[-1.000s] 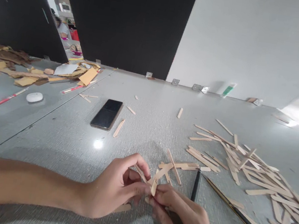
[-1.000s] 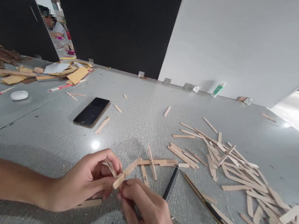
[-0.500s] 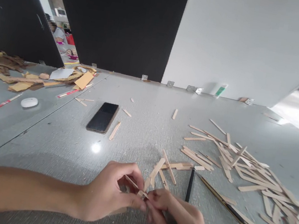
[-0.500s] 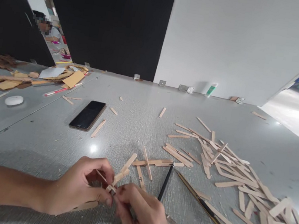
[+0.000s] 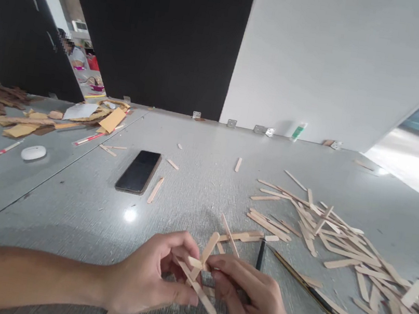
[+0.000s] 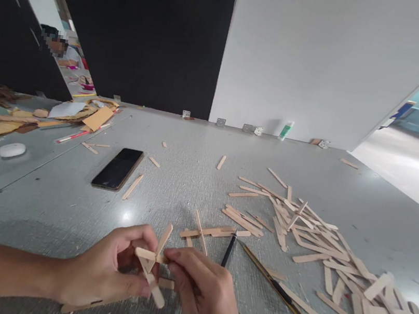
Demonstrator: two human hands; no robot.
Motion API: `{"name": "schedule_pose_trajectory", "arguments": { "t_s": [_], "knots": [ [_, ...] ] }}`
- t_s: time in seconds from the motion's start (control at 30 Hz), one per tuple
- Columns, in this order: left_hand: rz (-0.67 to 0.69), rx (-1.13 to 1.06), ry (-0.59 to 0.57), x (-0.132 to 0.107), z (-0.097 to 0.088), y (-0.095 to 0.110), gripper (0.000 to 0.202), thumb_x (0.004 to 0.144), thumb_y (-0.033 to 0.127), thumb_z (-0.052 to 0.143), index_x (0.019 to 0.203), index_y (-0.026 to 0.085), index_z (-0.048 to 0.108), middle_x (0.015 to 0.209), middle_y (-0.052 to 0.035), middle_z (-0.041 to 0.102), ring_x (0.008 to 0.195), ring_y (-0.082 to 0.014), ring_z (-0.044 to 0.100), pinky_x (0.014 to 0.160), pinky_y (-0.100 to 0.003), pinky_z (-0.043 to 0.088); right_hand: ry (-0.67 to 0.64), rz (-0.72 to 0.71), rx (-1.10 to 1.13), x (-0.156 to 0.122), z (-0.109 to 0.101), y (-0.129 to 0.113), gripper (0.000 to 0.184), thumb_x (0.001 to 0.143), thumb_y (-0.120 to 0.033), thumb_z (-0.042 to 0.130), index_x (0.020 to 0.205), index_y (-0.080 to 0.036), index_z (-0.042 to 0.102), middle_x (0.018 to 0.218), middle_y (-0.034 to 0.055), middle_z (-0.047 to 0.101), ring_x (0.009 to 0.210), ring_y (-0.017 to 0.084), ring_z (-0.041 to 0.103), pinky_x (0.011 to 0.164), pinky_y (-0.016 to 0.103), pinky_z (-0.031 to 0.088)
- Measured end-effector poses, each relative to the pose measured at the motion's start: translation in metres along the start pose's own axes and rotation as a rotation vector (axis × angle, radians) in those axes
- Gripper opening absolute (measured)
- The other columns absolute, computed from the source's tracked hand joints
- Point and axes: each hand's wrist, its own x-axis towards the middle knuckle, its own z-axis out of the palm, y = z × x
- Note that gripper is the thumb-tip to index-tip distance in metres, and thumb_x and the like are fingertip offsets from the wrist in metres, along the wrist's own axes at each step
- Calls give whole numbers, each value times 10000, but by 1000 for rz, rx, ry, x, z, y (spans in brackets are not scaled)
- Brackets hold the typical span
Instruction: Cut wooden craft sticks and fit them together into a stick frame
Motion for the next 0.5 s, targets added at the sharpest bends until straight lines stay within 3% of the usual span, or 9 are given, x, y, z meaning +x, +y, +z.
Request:
{"name": "schedule_pose_trajectory", "arguments": {
  "t_s": [0.1, 0.23, 0.3, 0.4, 0.5],
  "knots": [
    [-53, -39, -80, 1, 0, 0, 248, 842, 186, 815, 925, 177, 582, 767, 21, 691, 627, -100, 656, 600, -217, 532, 21, -72, 6, -1, 0, 1, 262, 1009, -96, 519, 1037, -215, 751, 919, 52, 772, 793, 156, 732, 673, 233, 563],
    [-80, -65, -150, 4, -6, 1, 276, 824, 196, 822, 983, 178, 596, 776, 16, 666, 643, -100, 642, 604, -215, 555, 38, -44, 10, -3, 1, 5, 288, 1026, -106, 482, 1050, -197, 754, 909, 66, 740, 601, 128, 642, 528, 238, 516],
    [-82, -83, -183, 5, -10, 1, 280, 851, 273, 801, 1024, 175, 604, 774, 0, 670, 630, -101, 621, 606, -221, 546, 60, -9, 20, -3, 2, 7, 281, 1038, -126, 484, 1052, -197, 756, 895, 59, 728, 528, 110, 581, 482, 235, 489],
    [-89, -83, -176, 8, -14, 1, 255, 972, 406, 648, 1040, 162, 617, 747, -36, 684, 594, -118, 617, 583, -238, 525, 65, 13, 18, -3, 1, 8, 270, 1046, -147, 493, 1058, -196, 758, 876, 53, 715, 552, 117, 591, 504, 240, 499],
    [-92, -37, -129, 9, -13, 2, 261, 1008, 417, 619, 984, 157, 624, 699, -22, 662, 561, -114, 614, 562, -226, 507, 56, 6, 23, -3, 1, 8, 280, 1047, -141, 485, 1055, -195, 759, 877, 48, 712, 553, 112, 587, 503, 236, 496]
  ]
}}
